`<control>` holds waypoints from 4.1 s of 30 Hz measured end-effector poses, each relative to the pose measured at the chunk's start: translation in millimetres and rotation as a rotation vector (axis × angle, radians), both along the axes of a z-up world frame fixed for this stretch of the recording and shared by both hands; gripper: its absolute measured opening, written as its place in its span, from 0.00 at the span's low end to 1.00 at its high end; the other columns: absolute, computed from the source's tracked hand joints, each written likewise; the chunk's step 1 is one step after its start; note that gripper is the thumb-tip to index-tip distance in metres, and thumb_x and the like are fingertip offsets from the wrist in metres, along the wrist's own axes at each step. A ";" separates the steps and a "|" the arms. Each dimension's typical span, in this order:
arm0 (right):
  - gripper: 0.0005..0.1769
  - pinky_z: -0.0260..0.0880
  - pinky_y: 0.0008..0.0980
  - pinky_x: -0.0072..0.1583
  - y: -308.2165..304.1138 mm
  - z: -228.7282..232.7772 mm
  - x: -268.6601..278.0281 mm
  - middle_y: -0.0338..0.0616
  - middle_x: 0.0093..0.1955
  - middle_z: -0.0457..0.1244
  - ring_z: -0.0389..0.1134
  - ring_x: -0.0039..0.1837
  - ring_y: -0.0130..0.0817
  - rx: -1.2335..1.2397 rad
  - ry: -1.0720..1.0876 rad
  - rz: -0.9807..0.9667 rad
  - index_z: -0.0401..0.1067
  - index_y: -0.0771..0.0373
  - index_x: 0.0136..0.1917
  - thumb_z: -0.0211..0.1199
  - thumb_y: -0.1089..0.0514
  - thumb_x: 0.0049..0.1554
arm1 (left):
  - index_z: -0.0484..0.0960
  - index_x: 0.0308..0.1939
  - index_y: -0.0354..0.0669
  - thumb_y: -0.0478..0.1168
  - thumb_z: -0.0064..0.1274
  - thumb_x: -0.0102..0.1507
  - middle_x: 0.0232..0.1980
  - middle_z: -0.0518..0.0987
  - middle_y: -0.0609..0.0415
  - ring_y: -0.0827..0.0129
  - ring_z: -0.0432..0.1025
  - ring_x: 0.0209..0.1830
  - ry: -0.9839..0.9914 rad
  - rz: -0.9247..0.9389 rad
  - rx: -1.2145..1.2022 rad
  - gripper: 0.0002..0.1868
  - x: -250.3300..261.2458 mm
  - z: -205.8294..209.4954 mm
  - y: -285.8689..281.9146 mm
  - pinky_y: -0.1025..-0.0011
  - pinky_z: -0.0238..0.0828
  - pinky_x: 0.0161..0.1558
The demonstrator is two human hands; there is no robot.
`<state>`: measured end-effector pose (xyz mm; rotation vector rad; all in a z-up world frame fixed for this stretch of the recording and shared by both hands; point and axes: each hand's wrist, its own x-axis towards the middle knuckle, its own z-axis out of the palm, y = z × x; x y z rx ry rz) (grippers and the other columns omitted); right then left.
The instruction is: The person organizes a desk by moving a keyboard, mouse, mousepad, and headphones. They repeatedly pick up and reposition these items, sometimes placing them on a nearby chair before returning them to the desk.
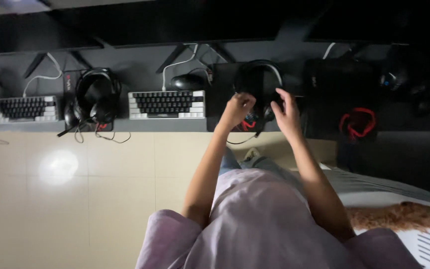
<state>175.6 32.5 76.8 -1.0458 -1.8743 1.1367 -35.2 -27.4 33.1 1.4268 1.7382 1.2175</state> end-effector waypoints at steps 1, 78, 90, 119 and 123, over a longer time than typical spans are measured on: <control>0.27 0.63 0.40 0.72 -3.2 21.3 -13.4 0.51 0.74 0.61 0.62 0.75 0.42 -0.001 0.003 0.011 0.63 0.64 0.75 0.62 0.53 0.66 | 0.86 0.42 0.44 0.43 0.54 0.65 0.46 0.84 0.51 0.58 0.78 0.49 0.003 0.011 -0.001 0.09 -12.0 11.4 -5.4 0.60 0.76 0.51; 0.17 0.67 0.26 0.48 -101.9 -138.6 -188.6 0.38 0.51 0.66 0.67 0.49 0.24 -0.629 0.806 -0.450 0.70 0.63 0.65 0.64 0.64 0.63 | 0.56 0.75 0.62 0.33 0.43 0.70 0.61 0.73 0.48 0.64 0.73 0.53 -0.772 -0.071 -0.379 0.30 -140.3 -46.5 -80.5 0.59 0.84 0.42; 0.11 0.68 0.27 0.48 -119.5 -86.7 -192.9 0.42 0.49 0.67 0.67 0.46 0.26 -0.180 0.226 -0.510 0.76 0.64 0.58 0.59 0.67 0.63 | 0.52 0.78 0.67 0.38 0.51 0.67 0.51 0.71 0.58 0.69 0.66 0.38 -0.884 -0.142 -0.582 0.38 -120.2 -116.3 -41.6 0.70 0.68 0.32; 0.30 0.73 0.40 0.58 -143.7 99.0 -146.5 0.55 0.65 0.64 0.70 0.62 0.53 0.082 0.027 -0.350 0.64 0.60 0.71 0.57 0.72 0.56 | 0.58 0.76 0.29 0.35 0.52 0.66 0.75 0.62 0.31 0.43 0.65 0.71 -0.043 -0.280 0.137 0.36 -62.4 107.9 -62.3 0.60 0.63 0.70; 0.29 0.72 0.42 0.59 -114.8 138.4 -83.4 0.57 0.65 0.64 0.69 0.63 0.55 0.211 -0.004 -0.393 0.63 0.63 0.72 0.56 0.73 0.57 | 0.68 0.73 0.34 0.32 0.50 0.69 0.64 0.77 0.41 0.55 0.77 0.60 -0.161 -0.450 0.141 0.27 -8.9 129.7 -31.9 0.66 0.74 0.62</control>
